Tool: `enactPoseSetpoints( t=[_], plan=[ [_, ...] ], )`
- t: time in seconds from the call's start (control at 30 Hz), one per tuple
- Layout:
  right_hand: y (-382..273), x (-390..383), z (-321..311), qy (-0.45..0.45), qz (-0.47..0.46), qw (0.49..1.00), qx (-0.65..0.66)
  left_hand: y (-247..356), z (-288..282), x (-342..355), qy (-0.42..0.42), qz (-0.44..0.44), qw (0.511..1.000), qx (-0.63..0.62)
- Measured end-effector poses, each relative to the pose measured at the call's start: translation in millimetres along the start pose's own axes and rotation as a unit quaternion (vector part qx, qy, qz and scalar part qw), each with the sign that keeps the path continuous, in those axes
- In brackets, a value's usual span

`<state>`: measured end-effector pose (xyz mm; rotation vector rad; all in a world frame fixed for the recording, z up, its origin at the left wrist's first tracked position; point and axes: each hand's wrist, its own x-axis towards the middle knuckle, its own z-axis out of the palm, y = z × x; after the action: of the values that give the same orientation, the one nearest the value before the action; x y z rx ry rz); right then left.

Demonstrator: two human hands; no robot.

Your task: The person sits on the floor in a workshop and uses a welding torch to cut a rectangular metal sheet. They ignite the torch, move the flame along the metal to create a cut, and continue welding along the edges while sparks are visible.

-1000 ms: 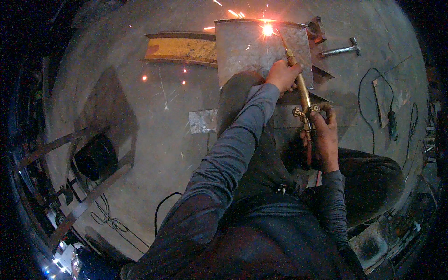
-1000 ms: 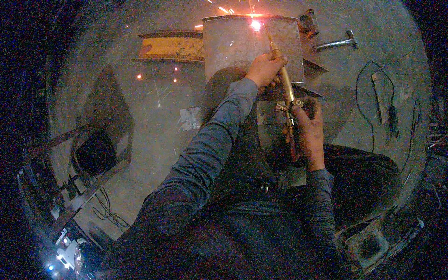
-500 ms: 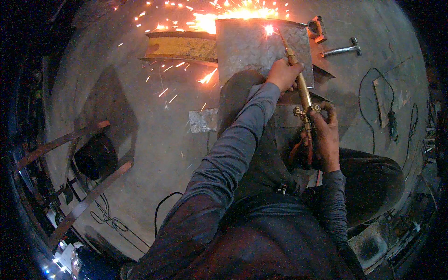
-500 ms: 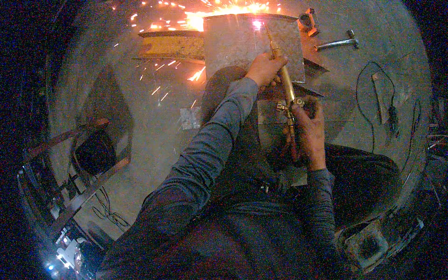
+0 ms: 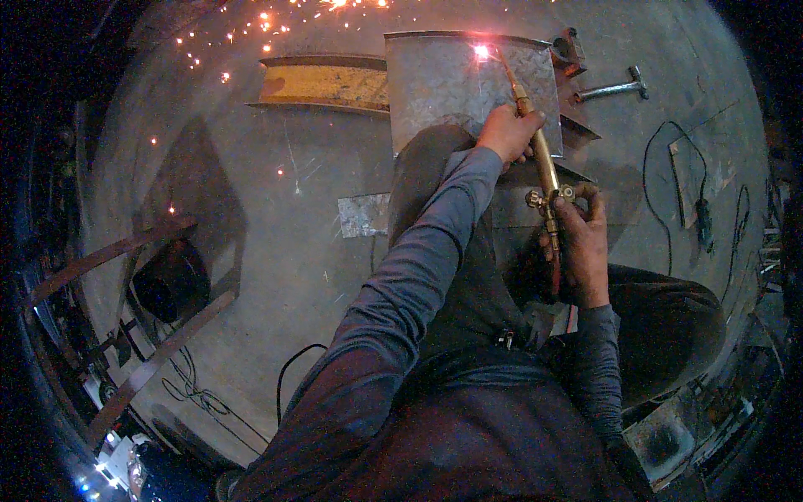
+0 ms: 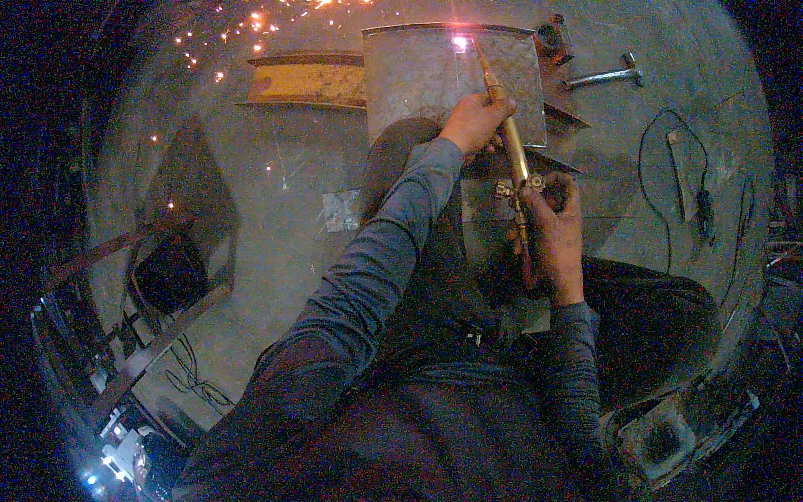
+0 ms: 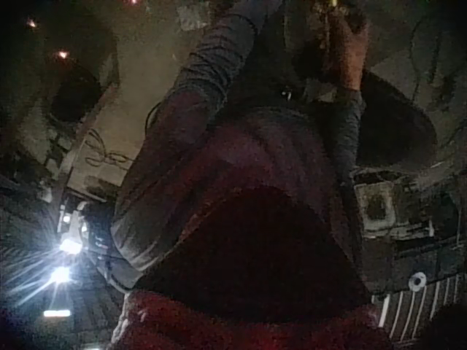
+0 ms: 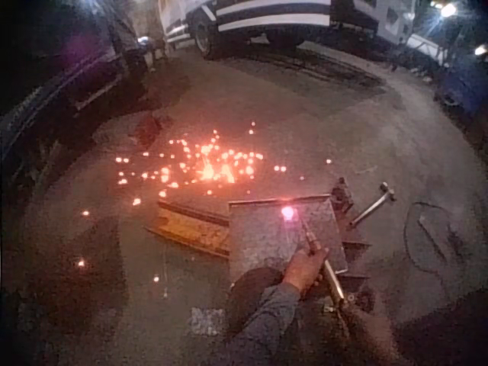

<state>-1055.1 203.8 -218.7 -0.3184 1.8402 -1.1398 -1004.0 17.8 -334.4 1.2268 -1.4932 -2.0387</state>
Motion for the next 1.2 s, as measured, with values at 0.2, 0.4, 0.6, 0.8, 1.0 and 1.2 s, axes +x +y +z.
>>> enactPoseSetpoints(
  t=[0.2,0.4,0.6,0.8,1.0,1.2],
  plan=[
    [-0.2,1.0,0.3,-0.003,-0.001,1.000,-0.007,2.4,-0.7,-2.5,0.008,0.006,1.000,-0.004],
    [-2.6,-0.4,0.9,0.000,0.003,1.000,-0.007,9.1,-1.7,-5.8,0.006,0.002,1.000,0.011],
    [-3.5,-1.2,2.7,0.003,0.013,1.000,0.001,6.1,-3.1,-3.4,-0.004,-0.003,1.000,0.029],
    [-5.1,-2.9,3.7,0.004,0.005,1.000,-0.008,5.7,-2.8,-4.6,0.002,0.003,1.000,0.013],
    [0.4,1.2,-1.1,-0.007,-0.009,1.000,0.007,5.2,-1.3,-2.3,0.001,-0.010,1.000,0.003],
    [-2.4,-1.3,1.6,-0.011,-0.002,1.000,0.014,3.4,-2.7,-2.0,-0.005,-0.009,1.000,0.008]
  ],
)
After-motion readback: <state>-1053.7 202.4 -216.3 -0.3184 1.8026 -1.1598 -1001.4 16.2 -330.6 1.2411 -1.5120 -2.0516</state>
